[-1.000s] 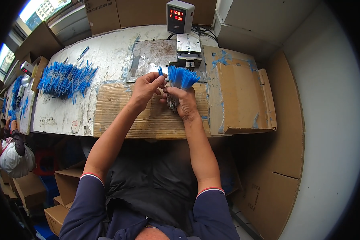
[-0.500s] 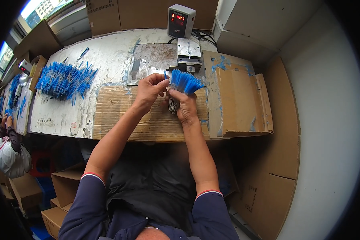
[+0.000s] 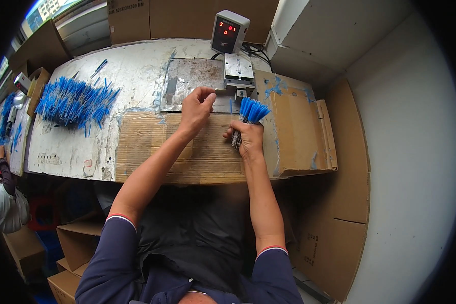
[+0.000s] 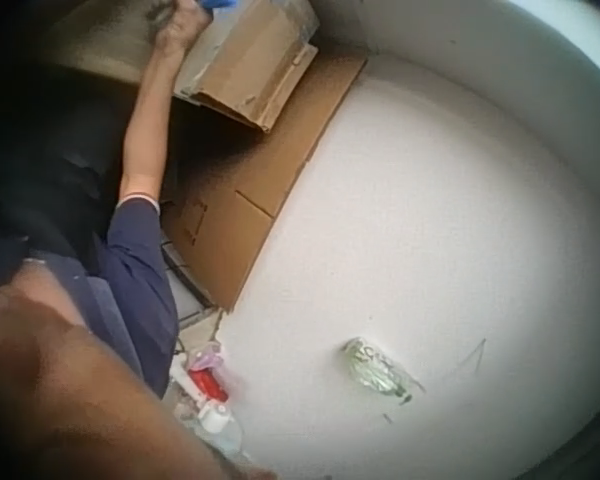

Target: Assembling blue fiber components into metal ferrules using a pneumatic clamping machine.

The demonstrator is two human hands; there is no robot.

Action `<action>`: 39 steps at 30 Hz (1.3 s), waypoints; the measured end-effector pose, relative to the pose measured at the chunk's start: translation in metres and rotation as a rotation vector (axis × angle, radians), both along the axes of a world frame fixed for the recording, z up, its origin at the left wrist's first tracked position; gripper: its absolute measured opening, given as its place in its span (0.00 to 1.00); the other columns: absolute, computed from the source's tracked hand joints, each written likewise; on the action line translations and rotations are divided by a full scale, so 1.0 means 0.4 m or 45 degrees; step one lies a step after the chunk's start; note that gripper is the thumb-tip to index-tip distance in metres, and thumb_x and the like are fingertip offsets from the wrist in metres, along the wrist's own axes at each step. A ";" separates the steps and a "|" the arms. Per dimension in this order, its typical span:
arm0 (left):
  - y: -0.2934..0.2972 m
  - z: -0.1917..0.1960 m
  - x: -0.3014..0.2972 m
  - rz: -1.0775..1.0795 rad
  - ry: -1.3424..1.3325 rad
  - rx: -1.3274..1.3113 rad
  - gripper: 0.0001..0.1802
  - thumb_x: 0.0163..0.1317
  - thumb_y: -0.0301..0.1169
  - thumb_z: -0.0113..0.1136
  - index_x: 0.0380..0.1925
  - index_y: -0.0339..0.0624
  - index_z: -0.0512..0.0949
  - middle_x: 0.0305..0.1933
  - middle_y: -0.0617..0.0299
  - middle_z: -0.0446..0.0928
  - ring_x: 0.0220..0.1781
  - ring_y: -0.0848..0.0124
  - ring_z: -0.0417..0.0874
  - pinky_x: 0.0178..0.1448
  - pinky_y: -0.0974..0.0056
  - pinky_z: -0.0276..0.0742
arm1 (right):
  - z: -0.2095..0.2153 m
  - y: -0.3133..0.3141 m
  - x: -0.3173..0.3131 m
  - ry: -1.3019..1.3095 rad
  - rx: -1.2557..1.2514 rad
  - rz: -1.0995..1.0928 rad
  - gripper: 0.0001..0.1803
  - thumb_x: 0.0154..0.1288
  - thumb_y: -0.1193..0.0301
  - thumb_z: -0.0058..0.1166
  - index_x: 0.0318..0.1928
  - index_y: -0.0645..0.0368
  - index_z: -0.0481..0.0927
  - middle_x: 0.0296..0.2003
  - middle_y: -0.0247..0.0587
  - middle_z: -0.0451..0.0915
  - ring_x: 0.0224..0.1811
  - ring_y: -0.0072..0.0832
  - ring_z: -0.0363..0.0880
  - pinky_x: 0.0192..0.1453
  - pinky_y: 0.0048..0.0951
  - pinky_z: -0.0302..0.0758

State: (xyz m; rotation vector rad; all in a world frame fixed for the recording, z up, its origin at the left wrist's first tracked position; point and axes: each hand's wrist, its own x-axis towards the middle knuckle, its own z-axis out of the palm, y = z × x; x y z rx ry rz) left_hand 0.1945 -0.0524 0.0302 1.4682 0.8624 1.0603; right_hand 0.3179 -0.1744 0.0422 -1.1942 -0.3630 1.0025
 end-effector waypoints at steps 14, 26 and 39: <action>0.141 -0.055 0.021 0.373 0.008 0.518 0.07 0.70 0.28 0.61 0.44 0.37 0.81 0.40 0.52 0.84 0.40 0.62 0.87 0.48 0.60 0.82 | 0.015 0.131 0.035 -0.306 -0.340 -0.217 0.04 0.52 0.85 0.62 0.24 0.70 0.80 0.19 0.47 0.79 0.18 0.34 0.80 0.22 0.35 0.83; 0.138 -0.049 0.005 0.412 -0.030 0.514 0.07 0.69 0.28 0.60 0.44 0.39 0.81 0.42 0.52 0.83 0.43 0.56 0.86 0.47 0.57 0.81 | 0.010 0.139 0.016 -0.290 -0.311 -0.257 0.05 0.51 0.86 0.63 0.25 0.70 0.79 0.20 0.48 0.80 0.17 0.36 0.82 0.21 0.38 0.85; 0.119 -0.018 -0.012 0.531 0.160 0.909 0.07 0.60 0.29 0.67 0.37 0.44 0.79 0.41 0.57 0.80 0.49 0.55 0.80 0.50 0.55 0.73 | 0.007 0.134 0.031 -0.157 -0.251 -0.262 0.07 0.56 0.80 0.67 0.33 0.69 0.81 0.27 0.47 0.83 0.25 0.37 0.86 0.26 0.39 0.88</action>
